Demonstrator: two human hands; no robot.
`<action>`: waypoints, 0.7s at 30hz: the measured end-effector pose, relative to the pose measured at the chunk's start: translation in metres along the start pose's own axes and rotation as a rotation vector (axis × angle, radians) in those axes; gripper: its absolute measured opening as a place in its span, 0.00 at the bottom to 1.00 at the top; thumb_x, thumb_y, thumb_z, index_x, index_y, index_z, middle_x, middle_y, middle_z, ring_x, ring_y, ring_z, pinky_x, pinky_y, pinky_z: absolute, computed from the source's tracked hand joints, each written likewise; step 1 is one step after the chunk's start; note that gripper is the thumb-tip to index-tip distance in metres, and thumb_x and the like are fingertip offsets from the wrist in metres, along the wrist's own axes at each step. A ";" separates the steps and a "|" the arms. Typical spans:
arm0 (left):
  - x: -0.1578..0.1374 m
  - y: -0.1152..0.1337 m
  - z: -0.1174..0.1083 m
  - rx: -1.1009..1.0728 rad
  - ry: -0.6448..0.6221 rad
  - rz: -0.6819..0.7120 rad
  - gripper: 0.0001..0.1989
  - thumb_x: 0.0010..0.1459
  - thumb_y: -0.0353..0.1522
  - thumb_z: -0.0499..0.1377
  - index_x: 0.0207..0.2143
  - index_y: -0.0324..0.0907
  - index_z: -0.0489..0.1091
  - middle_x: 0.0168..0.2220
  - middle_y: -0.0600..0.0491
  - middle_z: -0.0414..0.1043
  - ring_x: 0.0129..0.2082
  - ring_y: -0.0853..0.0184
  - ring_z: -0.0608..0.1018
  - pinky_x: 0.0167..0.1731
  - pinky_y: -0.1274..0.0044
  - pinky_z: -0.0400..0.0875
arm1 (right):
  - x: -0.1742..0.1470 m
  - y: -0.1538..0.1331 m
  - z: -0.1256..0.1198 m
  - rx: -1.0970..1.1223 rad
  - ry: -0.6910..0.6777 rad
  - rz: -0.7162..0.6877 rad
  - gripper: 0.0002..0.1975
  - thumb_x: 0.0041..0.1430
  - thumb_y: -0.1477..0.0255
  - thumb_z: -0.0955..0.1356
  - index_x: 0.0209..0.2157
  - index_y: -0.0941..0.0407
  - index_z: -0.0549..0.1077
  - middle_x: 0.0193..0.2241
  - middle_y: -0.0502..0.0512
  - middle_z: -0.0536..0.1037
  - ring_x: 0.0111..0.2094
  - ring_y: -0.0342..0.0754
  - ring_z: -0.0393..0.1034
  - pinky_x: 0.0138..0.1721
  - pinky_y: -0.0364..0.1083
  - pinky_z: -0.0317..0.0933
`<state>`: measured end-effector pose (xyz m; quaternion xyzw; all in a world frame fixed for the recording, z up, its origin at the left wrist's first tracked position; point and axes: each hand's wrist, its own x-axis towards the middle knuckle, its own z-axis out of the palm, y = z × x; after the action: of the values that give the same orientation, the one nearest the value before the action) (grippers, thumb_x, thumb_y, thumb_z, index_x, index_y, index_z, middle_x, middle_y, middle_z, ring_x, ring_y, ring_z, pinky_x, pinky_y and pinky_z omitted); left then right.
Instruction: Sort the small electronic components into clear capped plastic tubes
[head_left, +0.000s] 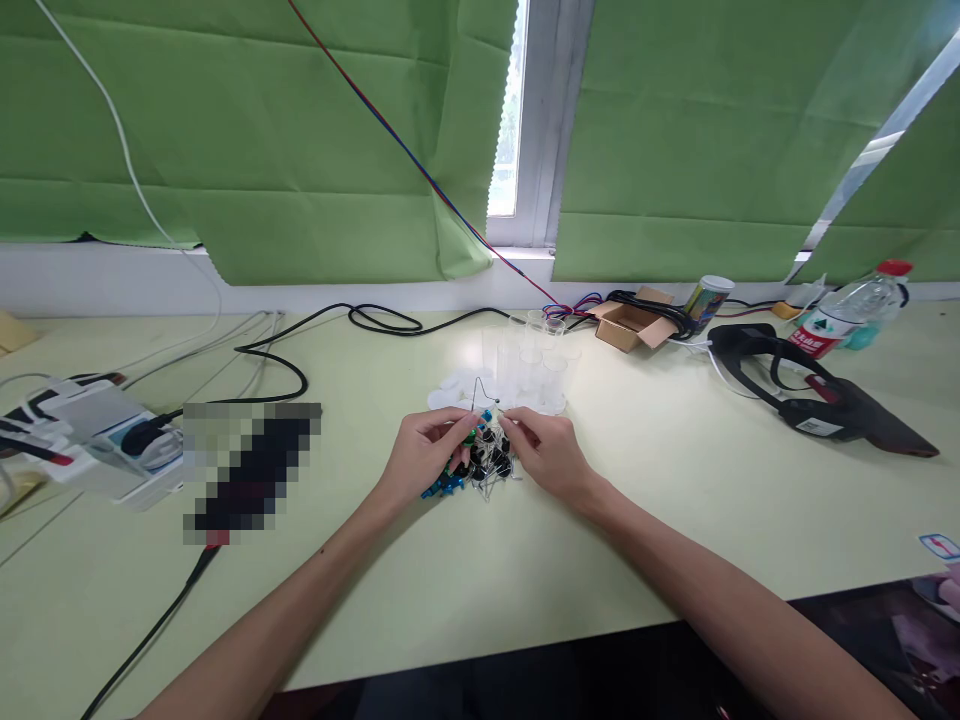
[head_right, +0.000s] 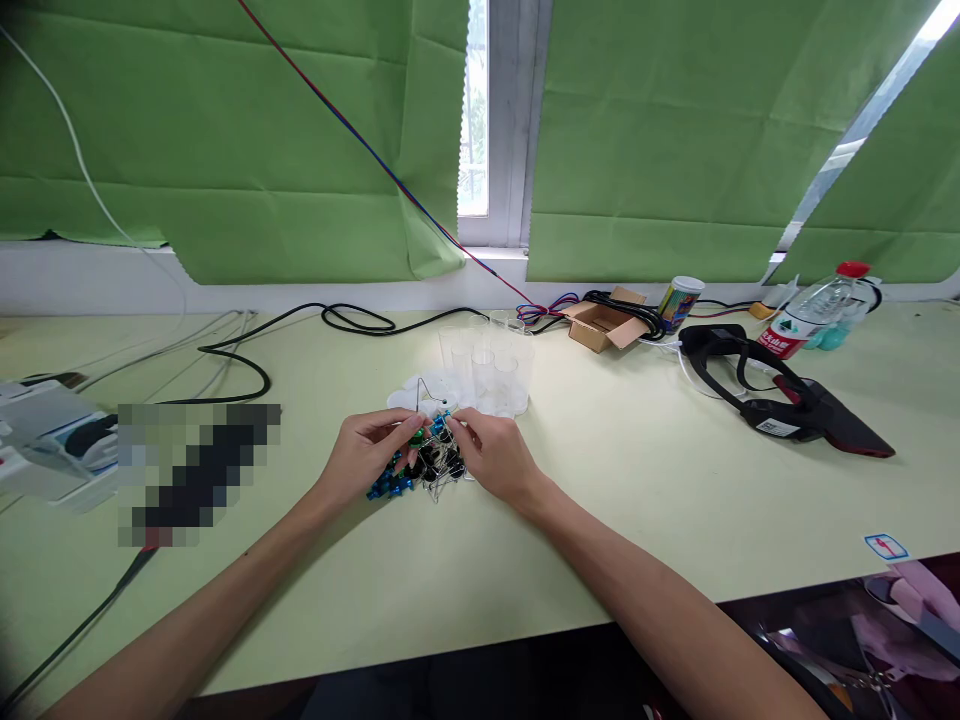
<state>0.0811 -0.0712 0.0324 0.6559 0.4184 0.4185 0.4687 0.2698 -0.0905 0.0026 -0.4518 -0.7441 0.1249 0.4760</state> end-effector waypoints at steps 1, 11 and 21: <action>0.000 0.001 0.000 0.000 0.015 -0.002 0.14 0.57 0.42 0.61 0.30 0.39 0.77 0.18 0.55 0.68 0.16 0.72 0.68 0.17 0.80 0.62 | 0.000 -0.001 -0.001 -0.026 -0.018 -0.016 0.14 0.68 0.68 0.62 0.32 0.58 0.74 0.17 0.47 0.68 0.18 0.40 0.58 0.23 0.41 0.56; 0.002 0.004 0.000 -0.004 0.076 -0.001 0.14 0.57 0.41 0.62 0.30 0.39 0.77 0.20 0.54 0.72 0.16 0.72 0.69 0.20 0.79 0.64 | 0.002 -0.002 -0.010 -0.175 -0.076 -0.037 0.17 0.66 0.69 0.63 0.22 0.56 0.68 0.14 0.46 0.64 0.17 0.39 0.53 0.22 0.41 0.50; 0.002 0.002 0.002 -0.079 0.091 -0.055 0.13 0.57 0.41 0.62 0.30 0.39 0.76 0.22 0.53 0.73 0.16 0.71 0.70 0.18 0.78 0.66 | 0.005 0.001 -0.017 -0.249 -0.029 -0.043 0.13 0.63 0.72 0.63 0.27 0.58 0.74 0.13 0.44 0.61 0.15 0.39 0.52 0.22 0.40 0.49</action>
<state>0.0839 -0.0698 0.0339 0.6054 0.4405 0.4510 0.4858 0.2834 -0.0899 0.0136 -0.4897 -0.7700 0.0278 0.4080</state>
